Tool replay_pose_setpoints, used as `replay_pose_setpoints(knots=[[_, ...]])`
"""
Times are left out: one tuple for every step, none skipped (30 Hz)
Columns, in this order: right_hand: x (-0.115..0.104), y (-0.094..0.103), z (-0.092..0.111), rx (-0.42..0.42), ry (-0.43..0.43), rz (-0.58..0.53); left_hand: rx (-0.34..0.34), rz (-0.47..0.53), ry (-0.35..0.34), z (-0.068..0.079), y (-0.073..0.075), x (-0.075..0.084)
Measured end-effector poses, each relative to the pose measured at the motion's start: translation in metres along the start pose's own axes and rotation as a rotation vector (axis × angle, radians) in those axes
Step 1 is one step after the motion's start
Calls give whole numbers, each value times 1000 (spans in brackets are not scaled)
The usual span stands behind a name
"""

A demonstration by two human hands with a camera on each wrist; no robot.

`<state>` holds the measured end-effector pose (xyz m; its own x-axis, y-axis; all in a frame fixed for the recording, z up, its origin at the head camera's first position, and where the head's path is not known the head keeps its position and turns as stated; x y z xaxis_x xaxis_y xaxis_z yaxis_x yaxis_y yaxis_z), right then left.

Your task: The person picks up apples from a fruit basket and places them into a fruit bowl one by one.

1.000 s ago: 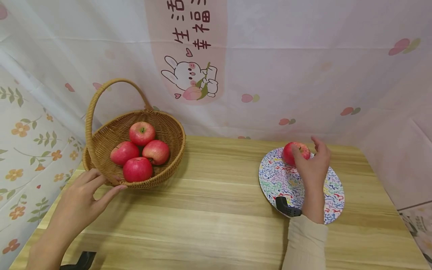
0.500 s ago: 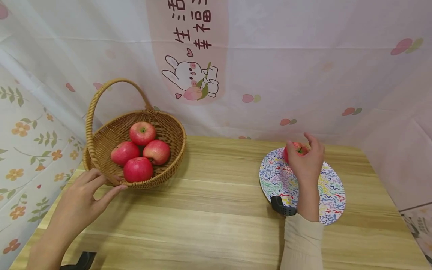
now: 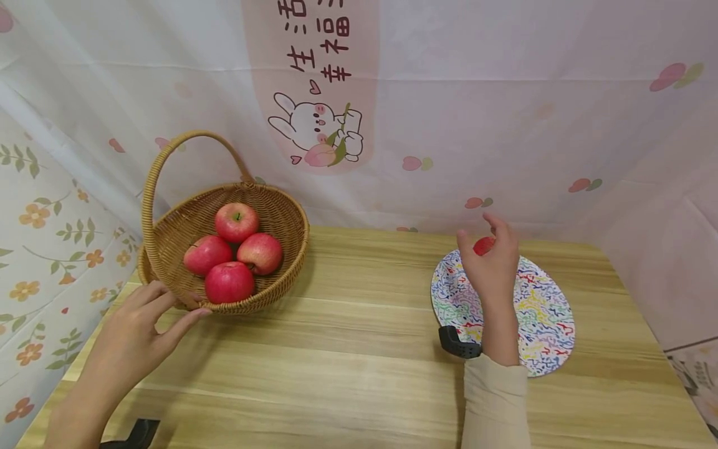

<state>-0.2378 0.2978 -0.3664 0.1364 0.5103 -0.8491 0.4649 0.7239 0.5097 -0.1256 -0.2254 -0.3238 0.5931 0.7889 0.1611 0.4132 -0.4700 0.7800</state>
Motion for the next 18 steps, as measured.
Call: replay_pose_setpoints(knots=[[-2, -2, 1, -7, 12, 0, 1, 1, -2, 0, 0, 0], [-5, -5, 1, -12, 30, -4, 3, 1, -4, 0, 0, 0], [-7, -7, 2, -18, 43, -7, 6, 1, -6, 0, 0, 0], [-9, -8, 2, -22, 54, -14, 9, 0, -8, 0, 0, 0], [-10, -10, 3, -27, 62, -20, 13, 0, -10, 0, 0, 0], [-11, -11, 3, -33, 66, -22, 14, 0, -11, 0, 0, 0], [-12, -13, 4, -39, 65, -17, 15, -1, -12, -1, 0, 0], [-13, -14, 5, -45, 65, -16, 14, -3, -12, -1, 0, 0], [-14, -15, 5, -52, 64, -17, 11, -6, -10, -1, 0, 0], [-15, -17, 5, -58, 66, -22, 8, -8, -9, -1, 0, 0], [-17, -18, 5, -65, 72, -30, 4, -9, -8, 0, 0, 0], [-19, -19, 6, -70, 80, -36, 0, -12, -6, 0, 0, 0], [-20, -20, 6, -76, 88, -42, -2, -15, -4, 0, 0, 0], [-22, -22, 6, -80, 97, -46, -3, -15, -3, 0, 0, 0], [-23, -22, 5, -83, 106, -53, -3, -16, -2, 0, 0, 0], [-24, -23, 5, -81, 112, -52, -3, -15, -1, 0, -1, 0], [-24, -24, 5, -82, 116, -53, -3, -13, -2, 0, -1, 0], [-25, -24, 5, -82, 116, -50, -2, -11, -3, 0, -1, 0]])
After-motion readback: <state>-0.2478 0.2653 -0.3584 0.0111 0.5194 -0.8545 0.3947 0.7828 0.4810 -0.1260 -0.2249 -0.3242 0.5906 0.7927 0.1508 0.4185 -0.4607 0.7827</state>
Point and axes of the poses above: each hand's wrist, its own z-axis away from the middle knuckle, its own y-axis out of the back of the hand, x = y × z, the point moved 9 cm from there along -z, towards the middle knuckle, and after that the axes turned 9 degrees about -y, right-handed, at the moved point
